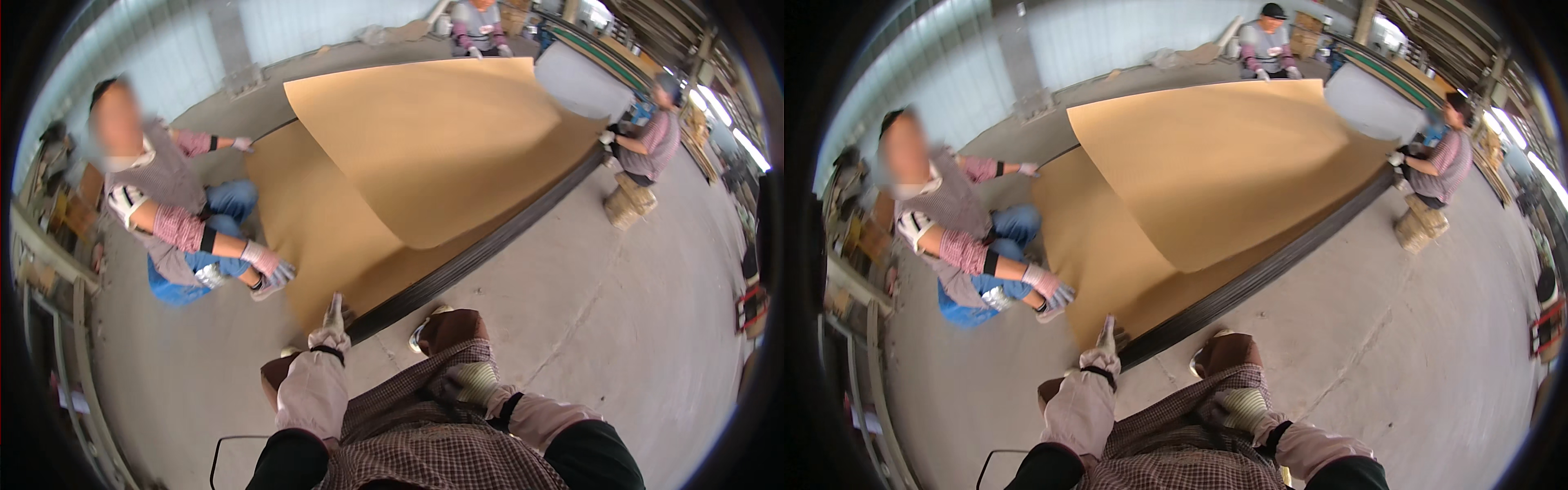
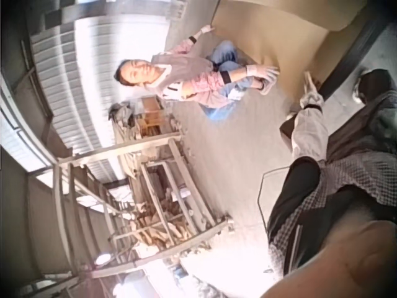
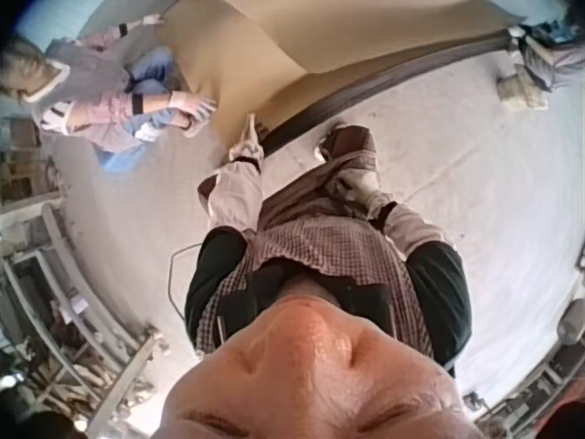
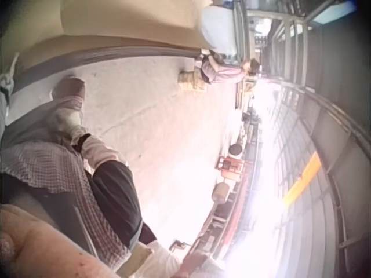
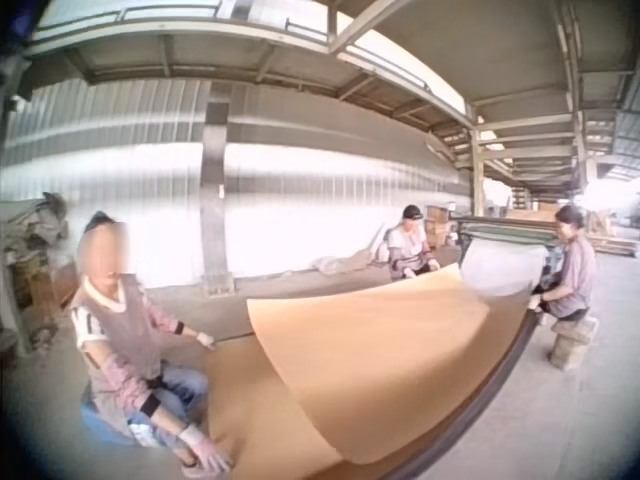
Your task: Handling and stacking large cardboard sheets on the floor of a factory.
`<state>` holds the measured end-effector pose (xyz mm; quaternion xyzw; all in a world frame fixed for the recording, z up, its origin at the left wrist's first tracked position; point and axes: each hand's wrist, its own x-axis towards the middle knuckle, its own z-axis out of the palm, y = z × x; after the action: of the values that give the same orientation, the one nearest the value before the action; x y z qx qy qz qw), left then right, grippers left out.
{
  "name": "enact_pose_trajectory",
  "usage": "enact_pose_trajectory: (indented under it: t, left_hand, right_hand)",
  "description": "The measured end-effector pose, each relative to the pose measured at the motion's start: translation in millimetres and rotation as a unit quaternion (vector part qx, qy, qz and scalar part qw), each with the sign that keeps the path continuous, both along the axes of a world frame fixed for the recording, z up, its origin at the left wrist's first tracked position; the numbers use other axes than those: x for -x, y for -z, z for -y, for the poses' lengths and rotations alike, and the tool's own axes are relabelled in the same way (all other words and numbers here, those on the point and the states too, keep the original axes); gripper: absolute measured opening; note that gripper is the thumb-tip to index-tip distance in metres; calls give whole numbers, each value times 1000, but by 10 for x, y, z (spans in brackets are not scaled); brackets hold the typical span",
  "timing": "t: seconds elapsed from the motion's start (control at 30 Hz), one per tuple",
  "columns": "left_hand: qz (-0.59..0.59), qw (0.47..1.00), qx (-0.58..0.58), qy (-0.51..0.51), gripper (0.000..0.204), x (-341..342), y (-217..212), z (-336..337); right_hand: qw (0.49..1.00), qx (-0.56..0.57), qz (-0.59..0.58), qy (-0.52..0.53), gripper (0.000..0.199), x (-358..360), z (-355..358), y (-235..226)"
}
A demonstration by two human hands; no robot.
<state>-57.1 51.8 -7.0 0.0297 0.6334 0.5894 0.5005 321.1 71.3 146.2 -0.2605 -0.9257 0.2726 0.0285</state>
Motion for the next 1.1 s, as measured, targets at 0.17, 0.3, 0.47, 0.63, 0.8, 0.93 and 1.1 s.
enact_pose_trajectory:
  t: [0.17, 0.3, 0.47, 0.63, 0.8, 0.93, 1.1]
  left_hand:
    - [167, 970, -153, -91, 59, -111, 27, -3]
    - [303, 848, -434, 18, 21, 41, 330, 696]
    - [276, 930, -114, -214, 27, 198, 134, 847]
    - [279, 934, -119, -187, 27, 356, -193, 754]
    - [286, 928, -171, -166, 29, 611, 9, 837]
    - [293, 919, -211, -156, 30, 791, 145, 898]
    - [308, 898, -276, -150, 32, 853, 272, 1030]
  right_hand:
    - [999, -28, 26, 3, 23, 66, 1, -52]
    - [1000, -9, 2, 21, 21, 98, 19, -79]
    - [999, -13, 29, 26, 25, 121, 2, -60]
    - [999, 24, 6, 24, 24, 138, -7, -89]
    - [1000, 22, 18, 14, 25, 142, 11, -87]
    - [999, 24, 18, 11, 27, 132, 34, -88]
    - [1000, 13, 10, 18, 23, 156, 65, -120]
